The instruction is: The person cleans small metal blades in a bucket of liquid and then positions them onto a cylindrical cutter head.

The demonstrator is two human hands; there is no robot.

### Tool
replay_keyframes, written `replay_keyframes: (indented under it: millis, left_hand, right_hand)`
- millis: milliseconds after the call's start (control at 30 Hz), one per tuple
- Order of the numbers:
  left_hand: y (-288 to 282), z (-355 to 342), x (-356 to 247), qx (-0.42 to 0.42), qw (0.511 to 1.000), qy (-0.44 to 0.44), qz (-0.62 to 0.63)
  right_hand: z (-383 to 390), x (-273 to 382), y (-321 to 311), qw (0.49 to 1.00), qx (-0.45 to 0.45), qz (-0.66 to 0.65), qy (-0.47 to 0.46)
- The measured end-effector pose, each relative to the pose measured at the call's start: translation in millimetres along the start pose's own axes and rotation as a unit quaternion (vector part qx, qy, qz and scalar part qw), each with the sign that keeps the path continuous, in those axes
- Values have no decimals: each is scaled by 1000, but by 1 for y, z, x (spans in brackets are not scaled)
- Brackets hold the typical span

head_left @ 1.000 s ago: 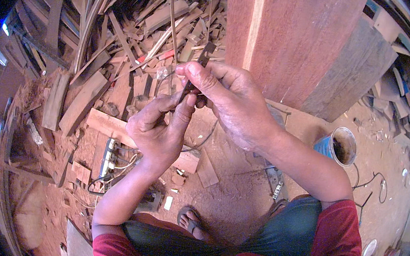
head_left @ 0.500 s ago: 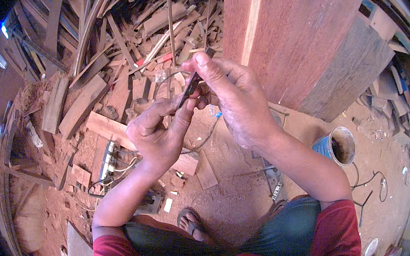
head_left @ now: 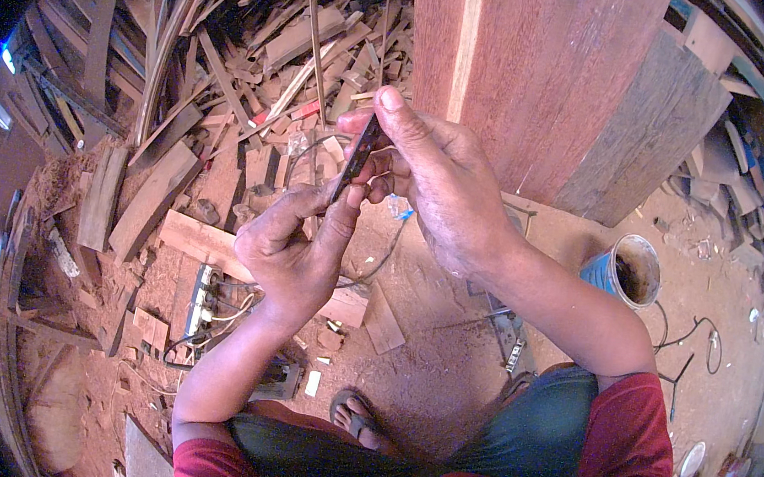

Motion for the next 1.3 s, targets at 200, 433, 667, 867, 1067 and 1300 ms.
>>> replay_keyframes:
  millis: [200, 433, 667, 867, 1067, 1300]
  left_hand:
    - [-4, 0, -2, 2, 999, 28, -23]
    - [-4, 1, 2, -5, 1000, 10, -7]
    - [1, 1, 1, -2, 999, -18, 41]
    - [2, 1, 6, -7, 997, -45, 56]
    - [2, -5, -9, 31, 985, -137, 105]
    - [2, -11, -10, 65, 965, -200, 155]
  right_hand:
    - [3, -21, 10, 985, 28, 80, -150]
    - [6, -28, 14, 993, 17, 47, -109]
    - [4, -27, 11, 992, 34, 64, -105]
    - [3, -29, 10, 995, 26, 50, -85]
    - [-1, -17, -2, 997, -38, 23, -61]
    - [-9, -11, -16, 993, -68, -2, -92]
Point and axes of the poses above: each hand's wrist, its own z-axis away from the middle knuckle, its own y-axis out of the palm, x = y × z, the point moved 2 cm from there along -z, towards the middle knuckle, and after that the axes turned 8 degrees about -y, right-handed, at the moved point
